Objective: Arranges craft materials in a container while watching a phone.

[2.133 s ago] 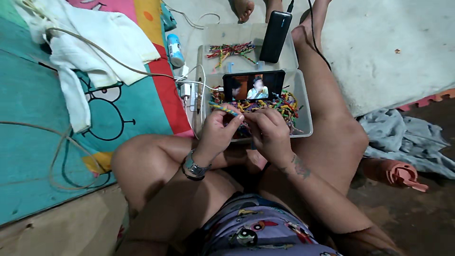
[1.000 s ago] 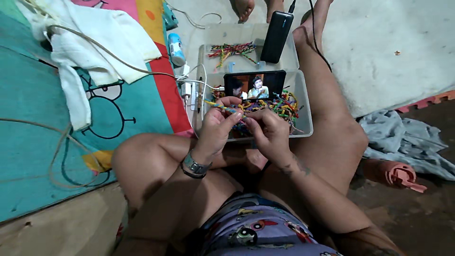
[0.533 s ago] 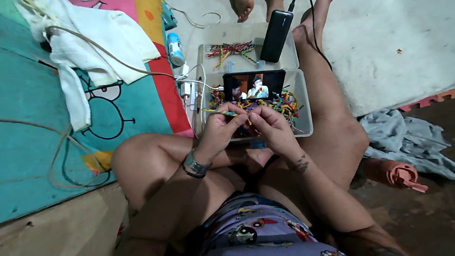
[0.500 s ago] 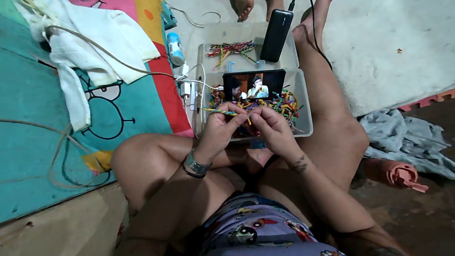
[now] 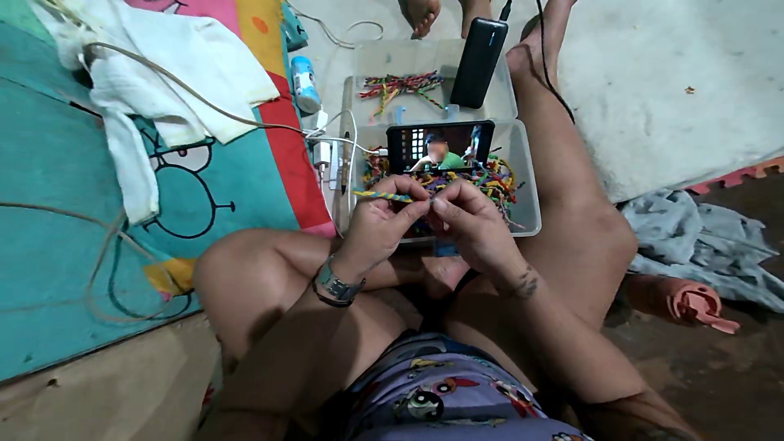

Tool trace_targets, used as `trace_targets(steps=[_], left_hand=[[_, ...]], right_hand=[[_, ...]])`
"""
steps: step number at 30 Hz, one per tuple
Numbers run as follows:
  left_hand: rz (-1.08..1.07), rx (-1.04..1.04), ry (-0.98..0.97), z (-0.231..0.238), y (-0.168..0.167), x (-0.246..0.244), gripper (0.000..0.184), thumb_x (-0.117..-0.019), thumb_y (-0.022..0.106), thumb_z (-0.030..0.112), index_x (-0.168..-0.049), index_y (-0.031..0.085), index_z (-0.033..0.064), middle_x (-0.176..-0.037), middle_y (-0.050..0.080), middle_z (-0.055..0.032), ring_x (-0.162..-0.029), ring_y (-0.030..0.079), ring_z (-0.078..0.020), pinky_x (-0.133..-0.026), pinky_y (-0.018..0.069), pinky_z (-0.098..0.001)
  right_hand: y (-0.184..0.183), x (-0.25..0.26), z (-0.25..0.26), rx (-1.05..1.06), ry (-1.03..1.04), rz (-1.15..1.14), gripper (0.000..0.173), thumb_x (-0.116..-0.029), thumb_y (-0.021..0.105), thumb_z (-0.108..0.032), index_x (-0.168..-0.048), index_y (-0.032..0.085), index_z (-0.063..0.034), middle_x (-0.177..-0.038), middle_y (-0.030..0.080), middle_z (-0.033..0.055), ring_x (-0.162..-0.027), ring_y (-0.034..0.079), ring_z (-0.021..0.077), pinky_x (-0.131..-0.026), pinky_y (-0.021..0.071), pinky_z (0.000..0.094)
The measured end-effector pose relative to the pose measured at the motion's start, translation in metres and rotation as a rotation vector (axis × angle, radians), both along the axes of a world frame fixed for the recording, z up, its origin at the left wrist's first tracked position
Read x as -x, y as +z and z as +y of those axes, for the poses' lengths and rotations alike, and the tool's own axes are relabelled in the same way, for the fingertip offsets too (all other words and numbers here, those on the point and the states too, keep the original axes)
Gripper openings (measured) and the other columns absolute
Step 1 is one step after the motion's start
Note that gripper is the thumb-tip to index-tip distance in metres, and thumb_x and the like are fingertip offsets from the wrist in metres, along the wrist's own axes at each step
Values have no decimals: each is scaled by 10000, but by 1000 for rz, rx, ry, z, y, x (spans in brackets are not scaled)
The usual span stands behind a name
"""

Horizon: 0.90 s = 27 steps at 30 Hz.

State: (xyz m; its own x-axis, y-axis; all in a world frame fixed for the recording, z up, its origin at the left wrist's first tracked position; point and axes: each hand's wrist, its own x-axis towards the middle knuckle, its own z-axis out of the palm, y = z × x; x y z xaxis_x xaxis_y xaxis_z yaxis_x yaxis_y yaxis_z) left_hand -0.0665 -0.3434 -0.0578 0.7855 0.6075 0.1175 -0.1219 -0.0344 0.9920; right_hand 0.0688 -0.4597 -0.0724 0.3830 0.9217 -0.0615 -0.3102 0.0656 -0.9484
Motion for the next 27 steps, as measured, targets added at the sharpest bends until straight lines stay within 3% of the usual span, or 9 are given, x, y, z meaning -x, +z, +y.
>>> trace_targets(steps=[4, 10, 12, 14, 16, 18, 19, 22, 27], left_hand=[[-19, 5, -34, 2, -1, 0, 157, -935, 670, -21, -1048, 656, 88, -991, 670, 23, -835, 651, -33, -722, 576, -189], [29, 121, -1, -6, -6, -5, 94, -981, 621, 17, -1039, 658, 81, -947, 665, 3, -783, 639, -46, -691, 564, -203], [61, 96, 15, -5, -5, -4, 84, -982, 626, 26, -1031, 663, 84, -947, 668, 11, -795, 639, -38, -703, 559, -194], [92, 76, 30, -5, -4, -4, 62, -993, 623, 54, -1033, 654, 90, -924, 666, 22, -791, 633, -27, -709, 551, -188], [124, 90, 46, -4, -3, -4, 56, -1001, 620, 79, -1044, 652, 97, -910, 667, 29, -792, 633, -27, -721, 550, -196], [141, 102, 45, -3, -4, -3, 58, -1004, 617, 79, -1049, 651, 88, -901, 668, 24, -785, 635, -28, -715, 551, -198], [151, 102, 39, -3, -4, -3, 59, -1003, 614, 72, -1050, 650, 78, -897, 668, 18, -780, 634, -29, -707, 549, -198], [183, 86, 19, -2, -3, -3, 51, -1004, 615, 73, -1038, 652, 81, -884, 668, 24, -759, 629, -21, -680, 540, -186], [241, 157, -26, 1, 0, -2, 67, -1012, 596, 73, -1043, 653, 63, -922, 678, -4, -819, 651, -53, -756, 561, -232]], right_hand=[[5, -3, 2, 17, 100, 286, 168, -1006, 505, -118, -895, 620, -170, -767, 631, -18, -632, 588, 37, -590, 509, 181], [2, 1, 2, 39, 43, 298, 163, -1018, 519, -130, -909, 634, -168, -790, 643, -12, -663, 598, 45, -618, 519, 192], [-1, 0, 1, 46, 24, 150, 126, -1018, 530, -147, -935, 625, -159, -812, 629, -27, -691, 590, 43, -643, 520, 209], [-5, 1, 0, -7, -42, -127, 68, -1011, 555, -126, -1050, 609, -115, -851, 626, -28, -692, 588, 36, -632, 519, 208], [-11, 1, 2, -109, -132, -490, 203, -967, 622, -70, -1158, 575, -18, -931, 640, 18, -737, 615, 33, -660, 551, 193], [-15, -1, 4, -179, -241, -837, 213, -921, 687, -67, -1104, 653, 38, -972, 686, 89, -839, 654, 103, -781, 566, 259], [-16, -1, 5, -201, -294, -963, 165, -908, 707, -75, -1044, 704, 18, -970, 717, 99, -891, 678, 148, -837, 564, 308], [-19, -1, 6, -222, -391, -1131, 84, -911, 726, -94, -963, 744, -32, -956, 723, 97, -951, 679, 203, -876, 552, 320], [-23, 0, 5, -197, -368, -1193, 105, -962, 631, -111, -977, 697, -30, -989, 702, 124, -982, 666, 249, -889, 539, 366]])
